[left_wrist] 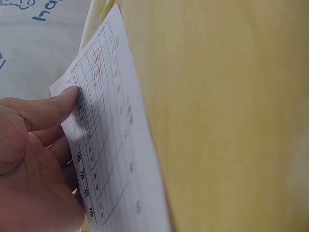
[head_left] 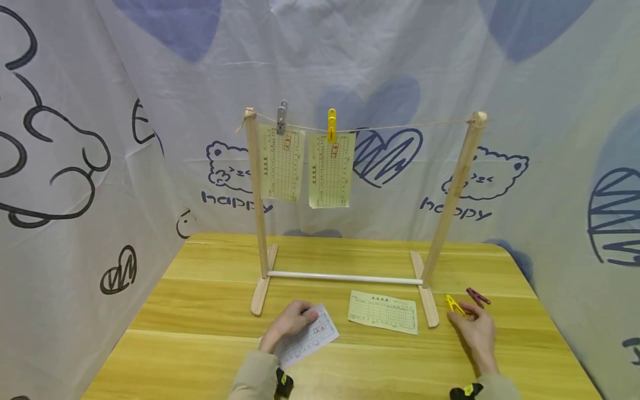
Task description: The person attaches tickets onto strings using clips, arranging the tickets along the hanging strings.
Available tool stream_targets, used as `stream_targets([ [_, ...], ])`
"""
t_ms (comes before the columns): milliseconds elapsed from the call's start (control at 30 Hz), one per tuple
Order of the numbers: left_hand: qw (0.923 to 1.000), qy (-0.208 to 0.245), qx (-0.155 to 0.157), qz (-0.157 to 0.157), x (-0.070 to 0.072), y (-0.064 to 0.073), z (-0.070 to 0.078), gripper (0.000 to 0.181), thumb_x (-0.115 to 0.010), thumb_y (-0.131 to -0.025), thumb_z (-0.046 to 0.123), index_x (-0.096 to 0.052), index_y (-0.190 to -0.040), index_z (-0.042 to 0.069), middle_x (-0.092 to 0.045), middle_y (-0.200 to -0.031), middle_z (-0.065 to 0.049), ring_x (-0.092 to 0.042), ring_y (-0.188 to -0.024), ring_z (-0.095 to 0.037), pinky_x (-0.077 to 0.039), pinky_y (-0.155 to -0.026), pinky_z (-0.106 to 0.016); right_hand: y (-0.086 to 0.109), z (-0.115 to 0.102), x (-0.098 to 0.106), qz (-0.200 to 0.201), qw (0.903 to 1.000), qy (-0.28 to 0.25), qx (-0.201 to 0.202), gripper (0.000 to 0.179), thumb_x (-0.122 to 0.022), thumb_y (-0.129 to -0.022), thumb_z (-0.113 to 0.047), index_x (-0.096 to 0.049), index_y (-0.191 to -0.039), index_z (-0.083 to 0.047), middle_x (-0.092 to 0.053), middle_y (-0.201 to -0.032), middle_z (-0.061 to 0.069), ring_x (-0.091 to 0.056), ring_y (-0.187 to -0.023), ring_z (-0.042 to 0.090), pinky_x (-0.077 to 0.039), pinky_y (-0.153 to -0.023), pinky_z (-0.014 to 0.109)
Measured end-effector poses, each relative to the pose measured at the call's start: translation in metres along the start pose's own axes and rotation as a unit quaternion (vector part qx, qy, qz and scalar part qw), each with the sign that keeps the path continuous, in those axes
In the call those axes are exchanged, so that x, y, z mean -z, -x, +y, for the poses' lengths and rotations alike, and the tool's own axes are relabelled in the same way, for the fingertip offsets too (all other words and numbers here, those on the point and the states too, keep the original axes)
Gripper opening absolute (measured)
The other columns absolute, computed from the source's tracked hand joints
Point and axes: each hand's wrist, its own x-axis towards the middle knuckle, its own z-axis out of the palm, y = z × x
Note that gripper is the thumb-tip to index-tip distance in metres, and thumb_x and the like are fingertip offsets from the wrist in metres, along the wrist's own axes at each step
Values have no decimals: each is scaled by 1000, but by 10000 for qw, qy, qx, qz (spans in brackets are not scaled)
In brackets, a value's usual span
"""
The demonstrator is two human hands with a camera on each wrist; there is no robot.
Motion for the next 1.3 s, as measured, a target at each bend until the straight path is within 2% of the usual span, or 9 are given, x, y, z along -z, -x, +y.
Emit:
stream_targets([
  [133,10000,73,-23,-7,1,1,-1,22,-56,-102,13,-67,-90,-3,-60,-75,-7,-49,-63,-12,-38,-55,-20,1,1,4,-336,9992,77,204,41,-76,-81,-4,-68,-120,4,-60,-87,4,-43,-69,6,-35,-61,22],
  [300,9999,90,-69,-5,1,2,-1,23,-56,-102,13,-67,-90,-3,-61,-75,-10,-48,-62,-11,-38,-55,-19,-1,5,7,-520,9980,17,351,45,-76,-81,0,-66,-125,5,-62,-96,5,-42,-74,3,-34,-65,19],
  [433,9999,92,-59,-17,2,2,0,22,-56,-103,13,-67,-91,-3,-61,-75,-10,-48,-62,-11,-37,-55,-19,-2,6,7,-625,9971,213,369,45,-77,-82,-2,-65,-124,7,-57,-91,6,-41,-74,8,-32,-64,22],
  [533,9999,109,-8,-33,1,2,0,22,-56,-103,14,-67,-92,-2,-61,-76,-9,-49,-63,-12,-38,-55,-19,-4,5,6,-571,9958,512,499,41,-79,-82,-7,-68,-118,8,-52,-82,7,-40,-72,12,-31,-63,24],
  [700,9999,133,17,-59,1,1,-1,22,-56,-103,14,-68,-93,-2,-62,-76,-8,-49,-63,-13,-37,-55,-20,-3,4,5,-323,9940,733,744,36,-80,-84,-9,-70,-114,8,-54,-79,9,-41,-71,13,-31,-63,25],
  [933,9999,125,-34,-45,1,1,-1,22,-55,-103,12,-68,-93,-3,-62,-75,-7,-50,-63,-12,-38,-54,-19,3,0,6,-284,9960,519,669,38,-65,-99,-22,-65,-124,7,-65,-95,18,-46,-74,2,-38,-65,21],
  [1133,10000,77,-6,-33,1,1,0,22,-56,-103,13,-68,-94,-3,-62,-76,-7,-50,-63,-13,-38,-55,-20,7,-2,6,-255,9985,96,478,39,-55,-104,-26,-63,-125,5,-66,-95,12,-44,-74,-8,-39,-66,14],
  [1200,10000,73,6,-34,0,1,0,22,-56,-103,14,-68,-95,-2,-62,-76,-8,-50,-63,-13,-38,-55,-20,8,-3,6,-242,9992,-101,291,42,-51,-106,-29,-61,-130,5,-66,-103,17,-42,-78,-11,-38,-69,12],
  [1300,10000,86,30,-5,0,1,0,23,-56,-103,14,-68,-93,-3,-62,-76,-9,-50,-62,-13,-38,-55,-21,8,-4,6,-266,9987,-424,92,50,-42,-108,-33,-55,-137,5,-60,-128,28,-51,-96,1,-38,-82,18],
])
